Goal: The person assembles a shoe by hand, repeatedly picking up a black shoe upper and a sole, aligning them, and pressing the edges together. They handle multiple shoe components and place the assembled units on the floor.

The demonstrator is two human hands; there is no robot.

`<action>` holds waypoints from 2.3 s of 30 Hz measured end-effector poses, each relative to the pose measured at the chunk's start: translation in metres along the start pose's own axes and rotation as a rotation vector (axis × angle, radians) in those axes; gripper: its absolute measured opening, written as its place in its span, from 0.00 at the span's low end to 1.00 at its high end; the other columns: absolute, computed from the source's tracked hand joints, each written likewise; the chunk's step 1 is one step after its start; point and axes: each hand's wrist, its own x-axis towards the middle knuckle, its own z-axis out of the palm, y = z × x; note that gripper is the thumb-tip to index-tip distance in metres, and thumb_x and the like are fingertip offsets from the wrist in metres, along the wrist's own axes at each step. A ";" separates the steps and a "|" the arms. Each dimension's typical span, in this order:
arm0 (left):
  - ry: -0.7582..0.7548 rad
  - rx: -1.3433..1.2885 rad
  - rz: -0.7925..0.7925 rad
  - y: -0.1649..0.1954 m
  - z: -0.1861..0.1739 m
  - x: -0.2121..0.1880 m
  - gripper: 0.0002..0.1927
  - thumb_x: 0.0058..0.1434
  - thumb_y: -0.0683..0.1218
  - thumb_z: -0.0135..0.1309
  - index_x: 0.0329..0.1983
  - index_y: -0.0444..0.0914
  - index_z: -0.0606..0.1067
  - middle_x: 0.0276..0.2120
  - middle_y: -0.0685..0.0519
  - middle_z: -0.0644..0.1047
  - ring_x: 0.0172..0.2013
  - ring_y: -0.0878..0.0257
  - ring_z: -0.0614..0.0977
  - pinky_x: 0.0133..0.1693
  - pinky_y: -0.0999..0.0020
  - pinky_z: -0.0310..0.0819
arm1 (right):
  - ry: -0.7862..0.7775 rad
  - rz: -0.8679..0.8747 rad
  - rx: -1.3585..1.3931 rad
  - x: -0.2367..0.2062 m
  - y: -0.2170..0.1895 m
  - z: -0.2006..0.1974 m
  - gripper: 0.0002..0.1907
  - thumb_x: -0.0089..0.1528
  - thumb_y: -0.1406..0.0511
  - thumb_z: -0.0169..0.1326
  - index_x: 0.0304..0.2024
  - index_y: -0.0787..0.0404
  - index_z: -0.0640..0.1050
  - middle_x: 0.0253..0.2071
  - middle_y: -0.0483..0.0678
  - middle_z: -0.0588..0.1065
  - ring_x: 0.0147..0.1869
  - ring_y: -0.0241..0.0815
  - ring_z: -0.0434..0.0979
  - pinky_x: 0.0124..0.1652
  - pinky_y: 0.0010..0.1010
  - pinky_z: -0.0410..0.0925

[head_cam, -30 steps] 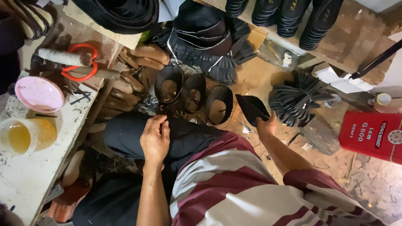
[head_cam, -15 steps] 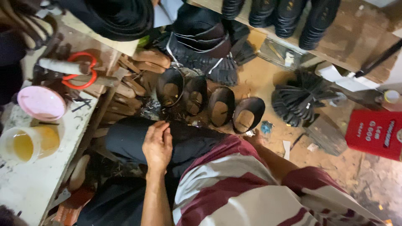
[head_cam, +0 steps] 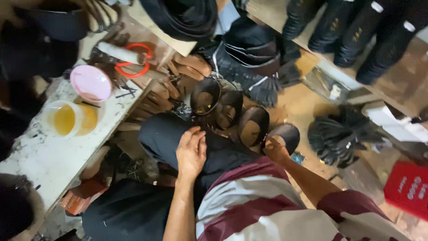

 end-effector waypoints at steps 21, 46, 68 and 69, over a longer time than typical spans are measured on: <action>0.014 -0.276 -0.088 -0.079 -0.021 0.086 0.11 0.55 0.34 0.56 0.41 0.32 0.80 0.45 0.43 0.81 0.43 0.49 0.85 0.45 0.60 0.82 | 0.246 0.113 0.336 0.309 -0.439 -0.096 0.33 0.58 0.68 0.60 0.65 0.60 0.64 0.51 0.51 0.77 0.47 0.44 0.79 0.45 0.36 0.72; 0.026 -0.329 -0.068 -0.064 -0.047 0.063 0.09 0.61 0.37 0.57 0.45 0.33 0.80 0.48 0.44 0.81 0.47 0.47 0.84 0.48 0.59 0.81 | 0.367 -0.799 1.216 0.179 -0.318 -0.092 0.26 0.61 0.81 0.58 0.57 0.71 0.61 0.51 0.46 0.72 0.56 0.37 0.75 0.57 0.33 0.73; 0.096 -1.332 -0.364 -0.080 -0.154 -0.036 0.63 0.55 0.85 0.36 0.78 0.37 0.48 0.75 0.36 0.58 0.75 0.47 0.58 0.75 0.56 0.46 | -0.590 -1.964 0.295 -0.121 -0.305 -0.020 0.29 0.60 0.72 0.62 0.64 0.67 0.72 0.44 0.49 0.78 0.46 0.48 0.79 0.60 0.49 0.72; 0.135 -1.282 -0.390 -0.084 -0.159 -0.044 0.62 0.56 0.84 0.37 0.78 0.36 0.51 0.75 0.38 0.58 0.74 0.49 0.59 0.74 0.58 0.47 | -0.476 -1.939 0.339 -0.119 -0.307 -0.020 0.27 0.60 0.72 0.62 0.62 0.67 0.72 0.45 0.50 0.79 0.47 0.49 0.80 0.57 0.46 0.73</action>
